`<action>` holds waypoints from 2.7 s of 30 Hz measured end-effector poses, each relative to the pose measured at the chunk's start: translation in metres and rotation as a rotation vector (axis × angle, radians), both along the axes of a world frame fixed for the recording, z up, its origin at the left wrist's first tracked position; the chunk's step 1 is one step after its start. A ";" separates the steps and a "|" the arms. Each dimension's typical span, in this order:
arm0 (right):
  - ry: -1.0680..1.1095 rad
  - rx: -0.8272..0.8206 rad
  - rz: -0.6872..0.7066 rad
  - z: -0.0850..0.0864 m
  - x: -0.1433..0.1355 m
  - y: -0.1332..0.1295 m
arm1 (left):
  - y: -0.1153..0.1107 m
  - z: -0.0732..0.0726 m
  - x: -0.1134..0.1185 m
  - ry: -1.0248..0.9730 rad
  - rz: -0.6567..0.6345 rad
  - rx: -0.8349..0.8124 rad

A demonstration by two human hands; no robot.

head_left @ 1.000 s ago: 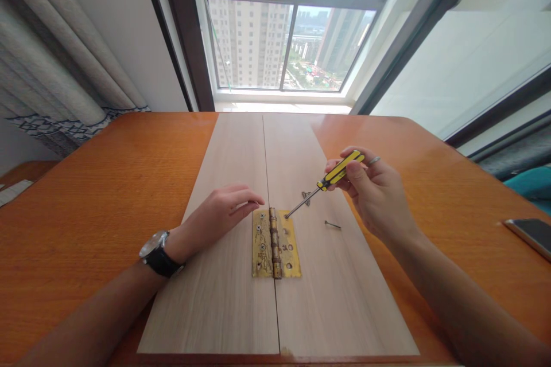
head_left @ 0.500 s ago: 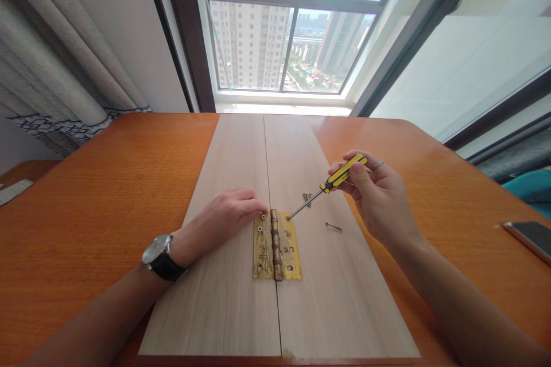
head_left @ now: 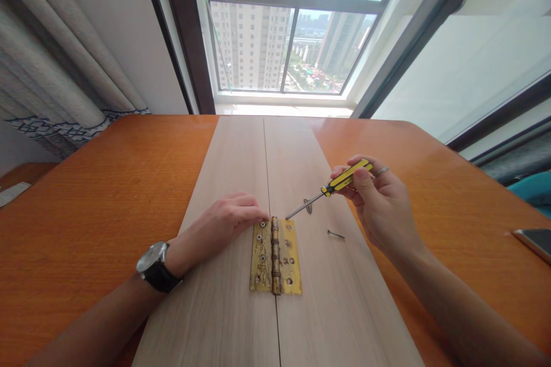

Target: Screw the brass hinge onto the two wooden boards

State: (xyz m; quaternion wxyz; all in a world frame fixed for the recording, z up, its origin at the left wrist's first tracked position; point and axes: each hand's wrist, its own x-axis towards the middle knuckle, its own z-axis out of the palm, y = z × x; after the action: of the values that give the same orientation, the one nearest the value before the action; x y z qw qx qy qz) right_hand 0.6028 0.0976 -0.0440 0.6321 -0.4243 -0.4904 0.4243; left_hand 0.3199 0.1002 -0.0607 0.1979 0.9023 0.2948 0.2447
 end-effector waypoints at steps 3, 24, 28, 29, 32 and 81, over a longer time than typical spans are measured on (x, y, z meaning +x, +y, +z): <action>-0.007 0.004 0.008 0.001 0.000 0.000 | 0.000 0.000 0.000 -0.019 0.009 -0.023; -0.028 0.006 -0.019 0.002 -0.001 0.000 | 0.002 0.001 -0.001 -0.061 -0.027 -0.079; -0.027 0.022 -0.033 0.001 -0.001 0.000 | 0.000 0.002 0.001 -0.050 0.018 -0.097; -0.027 0.029 -0.038 0.001 -0.001 0.000 | 0.000 0.002 0.000 -0.045 0.027 -0.102; -0.037 0.065 -0.060 0.002 0.000 0.000 | 0.000 0.002 -0.001 -0.040 0.034 -0.110; -0.240 0.426 -0.007 0.008 -0.012 -0.023 | -0.025 0.013 -0.005 -0.549 0.279 -0.439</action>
State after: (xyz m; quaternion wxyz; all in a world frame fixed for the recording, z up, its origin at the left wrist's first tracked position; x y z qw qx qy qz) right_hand 0.5911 0.0746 -0.0361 0.6459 -0.3306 -0.6389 0.2558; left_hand 0.3153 0.0751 -0.0480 0.4230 0.6902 0.3962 0.4332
